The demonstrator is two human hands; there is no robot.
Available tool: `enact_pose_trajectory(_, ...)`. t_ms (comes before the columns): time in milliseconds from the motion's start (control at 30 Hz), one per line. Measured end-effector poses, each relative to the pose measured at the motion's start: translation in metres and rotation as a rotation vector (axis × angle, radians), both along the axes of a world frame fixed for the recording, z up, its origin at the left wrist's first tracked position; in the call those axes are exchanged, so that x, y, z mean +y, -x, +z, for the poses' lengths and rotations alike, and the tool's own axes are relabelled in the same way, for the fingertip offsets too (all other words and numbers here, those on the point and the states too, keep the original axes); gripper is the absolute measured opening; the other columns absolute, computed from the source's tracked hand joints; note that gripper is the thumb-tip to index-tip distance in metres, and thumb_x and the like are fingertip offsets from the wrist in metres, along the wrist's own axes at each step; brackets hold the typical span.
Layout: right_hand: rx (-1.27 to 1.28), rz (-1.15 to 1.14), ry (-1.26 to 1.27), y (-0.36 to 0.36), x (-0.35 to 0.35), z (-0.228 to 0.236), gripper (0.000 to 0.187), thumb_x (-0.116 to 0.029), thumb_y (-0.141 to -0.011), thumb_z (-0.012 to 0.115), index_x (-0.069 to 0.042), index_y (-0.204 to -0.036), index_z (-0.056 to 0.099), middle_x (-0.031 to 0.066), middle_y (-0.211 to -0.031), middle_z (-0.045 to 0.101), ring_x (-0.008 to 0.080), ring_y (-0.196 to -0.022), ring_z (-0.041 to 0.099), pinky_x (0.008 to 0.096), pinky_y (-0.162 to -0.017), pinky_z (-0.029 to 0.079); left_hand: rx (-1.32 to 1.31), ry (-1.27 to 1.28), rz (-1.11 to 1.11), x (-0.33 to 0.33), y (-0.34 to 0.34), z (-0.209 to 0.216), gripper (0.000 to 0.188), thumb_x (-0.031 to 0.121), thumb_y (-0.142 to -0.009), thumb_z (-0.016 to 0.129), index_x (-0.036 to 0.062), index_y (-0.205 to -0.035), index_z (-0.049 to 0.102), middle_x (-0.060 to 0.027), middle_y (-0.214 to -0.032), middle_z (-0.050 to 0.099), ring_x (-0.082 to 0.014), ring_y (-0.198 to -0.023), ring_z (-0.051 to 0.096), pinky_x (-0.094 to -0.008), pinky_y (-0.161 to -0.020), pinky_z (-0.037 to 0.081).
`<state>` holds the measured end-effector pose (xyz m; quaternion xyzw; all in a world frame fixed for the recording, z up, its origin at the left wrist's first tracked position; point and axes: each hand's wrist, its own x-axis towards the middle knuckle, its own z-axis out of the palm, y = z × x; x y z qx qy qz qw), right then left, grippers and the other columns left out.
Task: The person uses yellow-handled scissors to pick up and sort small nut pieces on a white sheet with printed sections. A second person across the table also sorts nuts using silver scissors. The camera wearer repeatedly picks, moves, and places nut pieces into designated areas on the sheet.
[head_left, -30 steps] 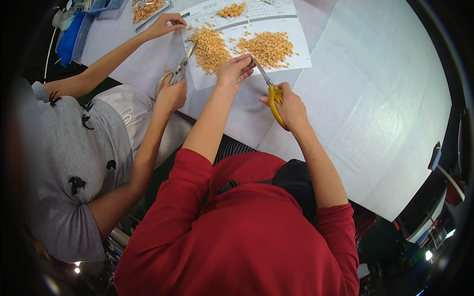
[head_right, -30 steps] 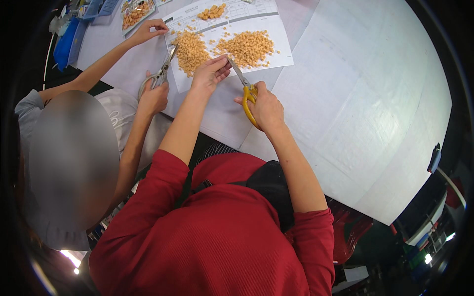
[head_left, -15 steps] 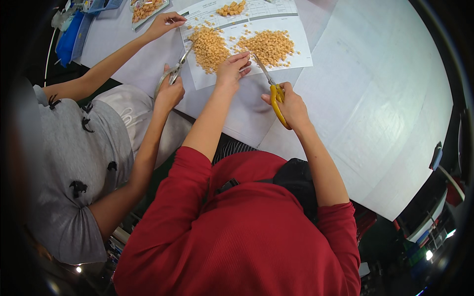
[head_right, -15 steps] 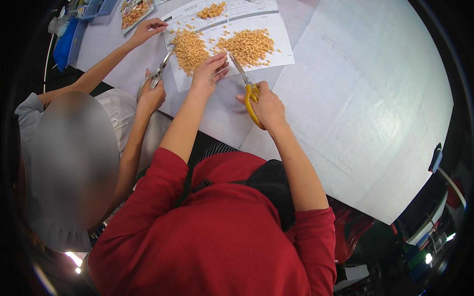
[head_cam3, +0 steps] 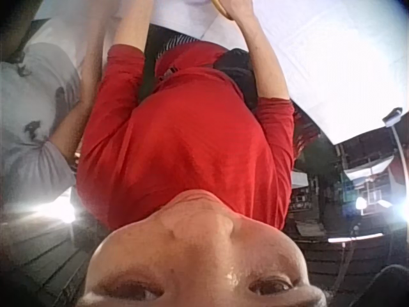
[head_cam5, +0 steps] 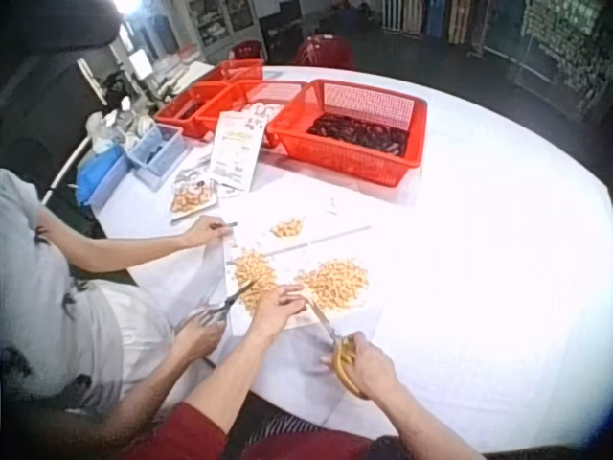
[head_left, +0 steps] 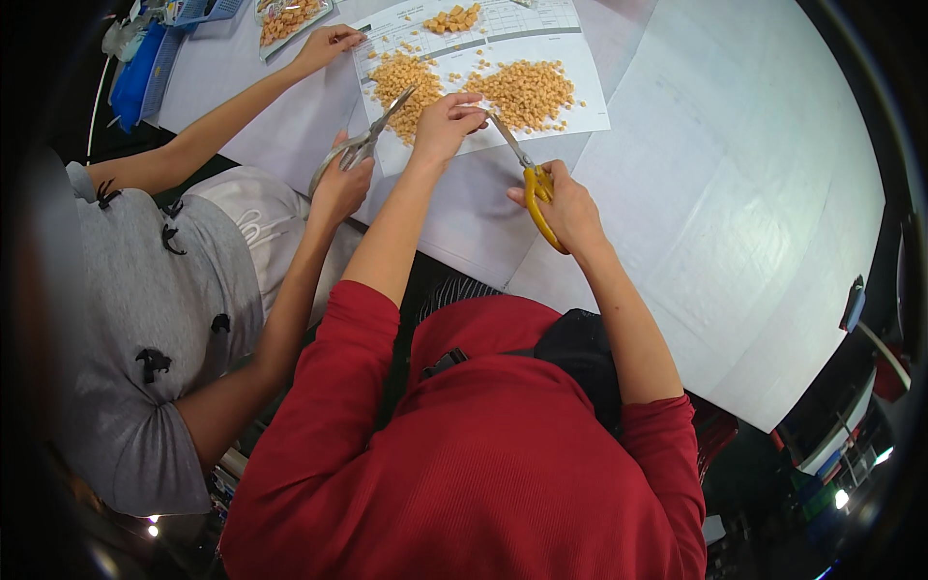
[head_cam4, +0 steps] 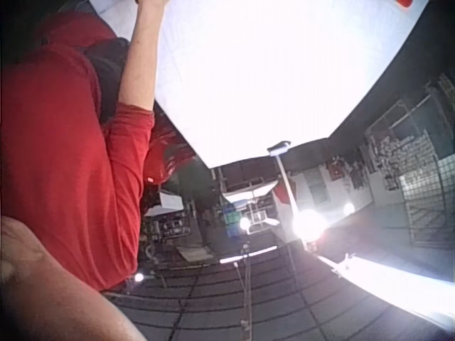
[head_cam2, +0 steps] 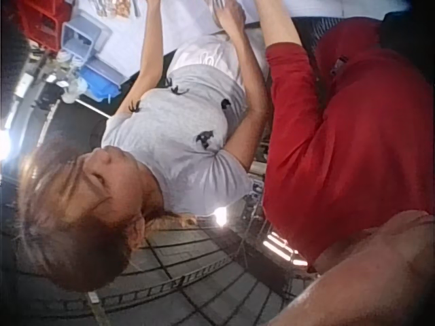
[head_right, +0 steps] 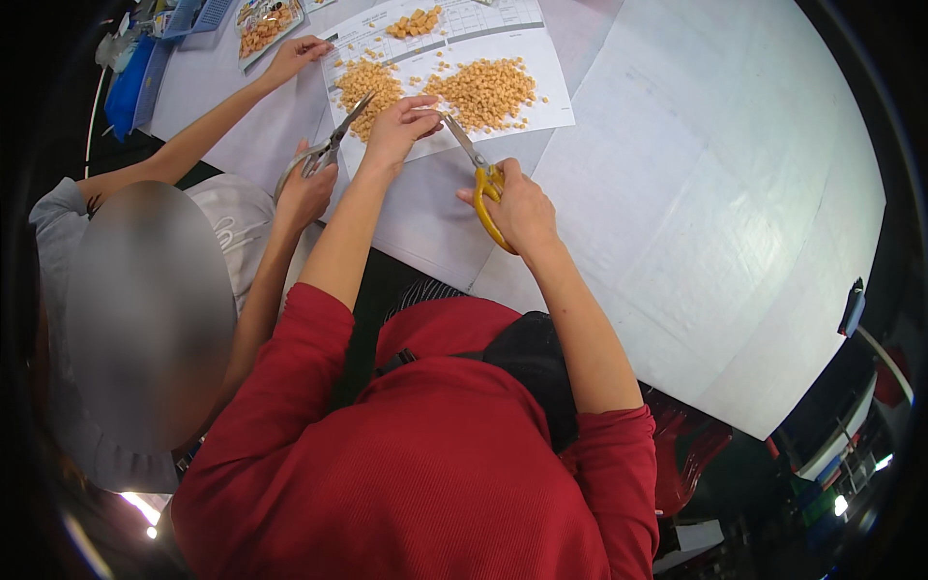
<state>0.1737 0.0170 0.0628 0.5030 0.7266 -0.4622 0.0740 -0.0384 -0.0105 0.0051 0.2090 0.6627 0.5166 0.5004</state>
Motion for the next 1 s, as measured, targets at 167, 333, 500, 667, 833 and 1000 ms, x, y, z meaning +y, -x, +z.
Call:
enact_pose_trajectory(167,0.009,-0.006,-0.031,-0.001,0.000,-0.004,0.071,-0.062,-0.074,0.066,-0.003,-0.110,0.050,0.0210,-0.089,0.066,0.0374,-0.084,0.065,0.0450,-0.071,0.051,-0.007,0.007,0.024,0.002,-0.006,-0.003,0.033,0.000,-0.080,0.065,-0.0031,-0.113,0.059,-0.0144,-0.092,0.067,-0.0161,-0.079,0.067,-0.0231,-0.071,0.053)
enact_pose_trajectory(333,-0.016,-0.059,-0.081,-0.005,0.004,-0.010,0.072,-0.063,-0.073,0.065,-0.003,-0.109,0.051,0.0204,-0.083,0.067,0.0373,-0.079,0.066,0.0445,-0.068,0.051,0.224,0.073,0.041,0.008,-0.016,-0.010,0.022,0.006,-0.081,0.066,0.0015,-0.102,0.066,-0.0089,-0.084,0.069,-0.0141,-0.076,0.067,-0.0253,-0.067,0.052)
enact_pose_trajectory(500,-0.043,-0.169,-0.057,-0.012,0.015,-0.005,0.071,-0.062,-0.074,0.067,-0.003,-0.110,0.052,0.0203,-0.083,0.067,0.0372,-0.079,0.065,0.0438,-0.068,0.051,0.750,-0.002,-0.125,0.013,-0.029,-0.011,0.013,0.009,-0.079,0.066,0.0067,-0.091,0.069,-0.0086,-0.081,0.069,-0.0202,-0.073,0.067,-0.0314,-0.065,0.052)
enact_pose_trajectory(667,-0.018,-0.212,-0.057,-0.016,0.015,-0.006,0.069,-0.060,-0.075,0.067,-0.002,-0.110,0.052,0.0205,-0.085,0.067,0.0371,-0.080,0.065,0.0435,-0.068,0.051,1.077,0.020,-0.220,0.017,-0.036,-0.019,0.011,0.012,-0.079,0.067,0.0080,-0.089,0.069,-0.0072,-0.078,0.068,-0.0197,-0.070,0.065,-0.0316,-0.066,0.051)
enact_pose_trajectory(833,-0.001,-0.225,-0.029,-0.015,0.014,-0.004,0.069,-0.059,-0.076,0.067,-0.002,-0.111,0.051,0.0212,-0.087,0.066,0.0372,-0.081,0.065,0.0435,-0.069,0.051,1.102,0.063,-0.249,0.021,-0.038,-0.014,0.012,0.013,-0.078,0.068,0.0084,-0.089,0.068,-0.0062,-0.079,0.068,-0.0190,-0.072,0.066,-0.0319,-0.067,0.051)
enact_pose_trajectory(1000,-0.009,-0.120,-0.055,-0.013,0.011,0.006,0.069,-0.059,-0.077,0.065,-0.002,-0.112,0.050,0.0195,-0.092,0.066,0.0351,-0.085,0.065,0.0429,-0.071,0.051,0.712,0.015,-0.076,0.022,-0.030,0.000,0.011,0.013,-0.077,0.069,0.0053,-0.085,0.068,-0.0067,-0.078,0.069,-0.0161,-0.071,0.066,-0.0289,-0.068,0.052)
